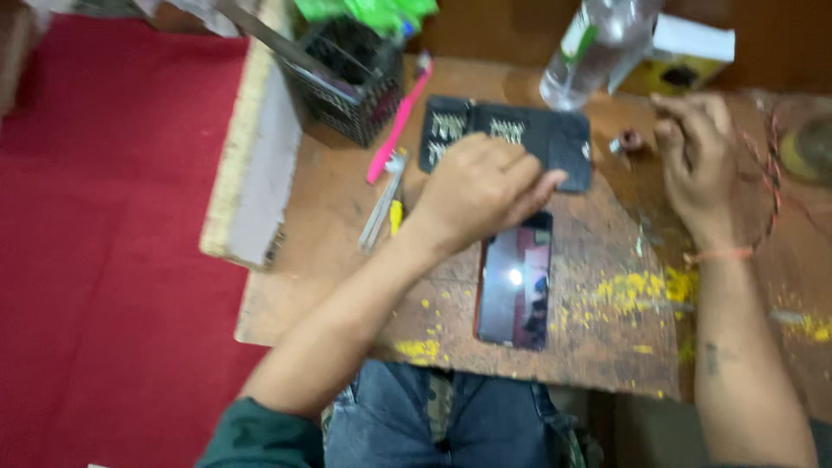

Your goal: The person opens a screwdriver kit and selects a bit, then picks up a red smartphone. They remove the back cover to expose the internal components, including the battery and motherboard. The person then handles a small metal screw and places it on the phone's internal frame.

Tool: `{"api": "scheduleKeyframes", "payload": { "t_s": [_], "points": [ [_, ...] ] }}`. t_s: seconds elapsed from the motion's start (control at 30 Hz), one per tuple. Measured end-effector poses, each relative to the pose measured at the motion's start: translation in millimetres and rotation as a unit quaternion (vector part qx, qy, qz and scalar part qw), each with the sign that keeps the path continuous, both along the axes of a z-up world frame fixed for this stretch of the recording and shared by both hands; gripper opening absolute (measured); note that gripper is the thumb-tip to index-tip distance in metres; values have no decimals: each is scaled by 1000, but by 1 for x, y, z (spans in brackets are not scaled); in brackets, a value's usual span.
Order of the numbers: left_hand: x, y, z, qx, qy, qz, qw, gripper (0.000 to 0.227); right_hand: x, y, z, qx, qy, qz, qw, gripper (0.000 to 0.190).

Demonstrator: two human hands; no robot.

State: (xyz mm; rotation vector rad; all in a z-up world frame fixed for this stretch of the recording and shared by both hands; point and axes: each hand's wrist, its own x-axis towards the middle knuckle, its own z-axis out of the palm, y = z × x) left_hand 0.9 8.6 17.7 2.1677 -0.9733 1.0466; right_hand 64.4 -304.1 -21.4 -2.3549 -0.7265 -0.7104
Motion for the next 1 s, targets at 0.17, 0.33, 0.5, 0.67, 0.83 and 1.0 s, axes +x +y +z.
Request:
{"api": "scheduleKeyframes", "payload": {
  "t_s": [0.17,0.33,0.5,0.67,0.83,1.0],
  "points": [
    [-25,43,45,40,-46,87,994,16,-5,-1,0,-11,-9,-17,1000,22],
    [-59,148,83,71,55,215,972,12,-6,2,-11,-16,6,-32,999,18],
    [-11,203,88,170,96,266,944,59,-17,22,1,10,33,-15,999,18],
    [20,212,71,132,244,255,926,55,-27,34,12,20,24,-11,999,23],
    [14,199,73,249,98,326,907,58,-24,34,10,-24,9,-33,999,18],
    [16,170,79,450,22,233,862,12,-28,37,12,-29,-1,-42,999,21]
  ]
}}
